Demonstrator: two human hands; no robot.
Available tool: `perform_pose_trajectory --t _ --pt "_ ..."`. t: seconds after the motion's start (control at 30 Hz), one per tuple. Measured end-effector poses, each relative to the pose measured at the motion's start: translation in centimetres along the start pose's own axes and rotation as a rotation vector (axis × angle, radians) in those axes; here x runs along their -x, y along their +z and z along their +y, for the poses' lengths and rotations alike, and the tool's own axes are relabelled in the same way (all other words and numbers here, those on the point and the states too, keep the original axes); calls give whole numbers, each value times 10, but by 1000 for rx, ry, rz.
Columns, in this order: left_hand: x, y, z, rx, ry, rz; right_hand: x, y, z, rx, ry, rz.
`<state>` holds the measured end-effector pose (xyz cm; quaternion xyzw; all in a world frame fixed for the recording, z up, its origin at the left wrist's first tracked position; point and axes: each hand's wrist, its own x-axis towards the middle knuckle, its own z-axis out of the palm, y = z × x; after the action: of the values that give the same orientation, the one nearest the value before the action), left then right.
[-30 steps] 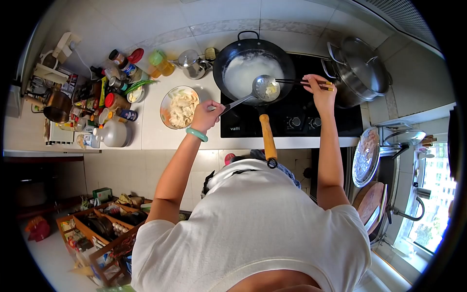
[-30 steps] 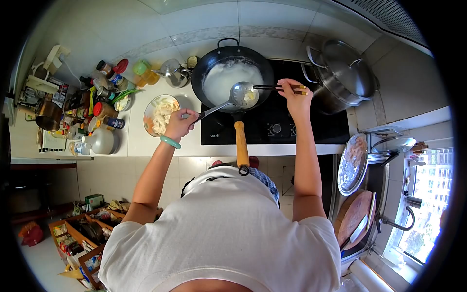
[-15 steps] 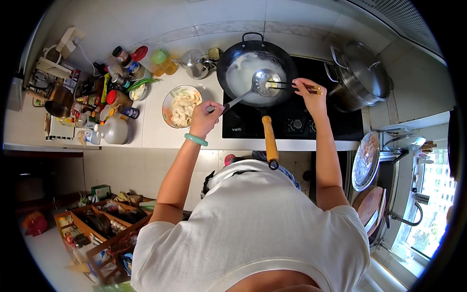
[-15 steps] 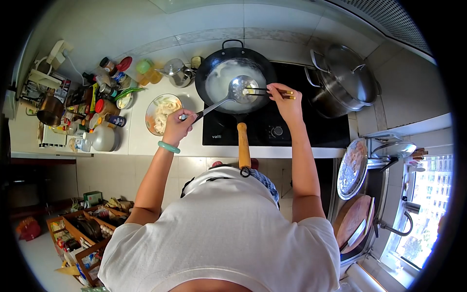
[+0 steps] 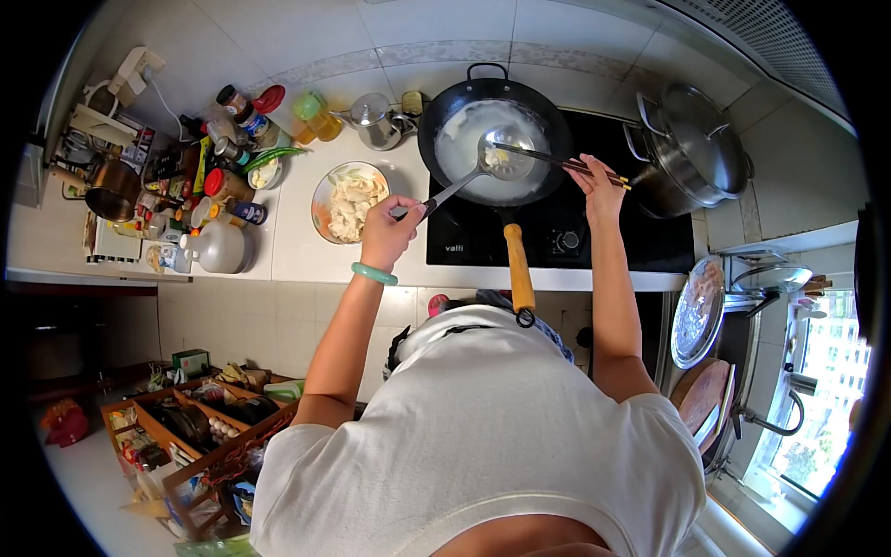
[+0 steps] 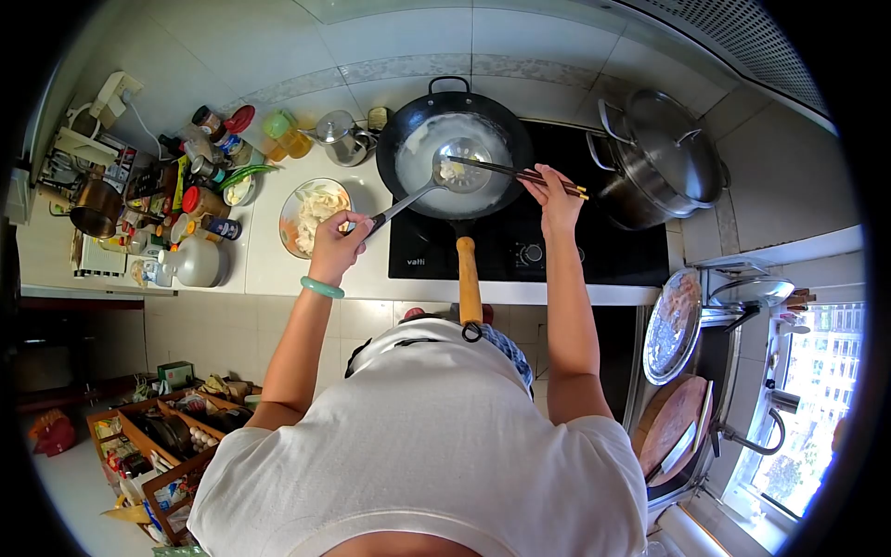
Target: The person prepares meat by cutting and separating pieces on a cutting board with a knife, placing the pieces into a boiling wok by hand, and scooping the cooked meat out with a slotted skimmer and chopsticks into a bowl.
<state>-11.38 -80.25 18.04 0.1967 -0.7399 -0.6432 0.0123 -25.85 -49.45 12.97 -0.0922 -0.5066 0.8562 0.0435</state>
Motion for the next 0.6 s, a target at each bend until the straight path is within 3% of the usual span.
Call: perform_pose_trajectory --t 0.13,0.3,0.6 --pt "2 -2 -1 -56 45 36 1 4 -2 -79 32 12" --pt "3 -4 -3 -14 53 70 18 14 -24 185 -96 -49" --pt "1 -6 -5 19 67 95 34 29 -26 341 -206 -120"
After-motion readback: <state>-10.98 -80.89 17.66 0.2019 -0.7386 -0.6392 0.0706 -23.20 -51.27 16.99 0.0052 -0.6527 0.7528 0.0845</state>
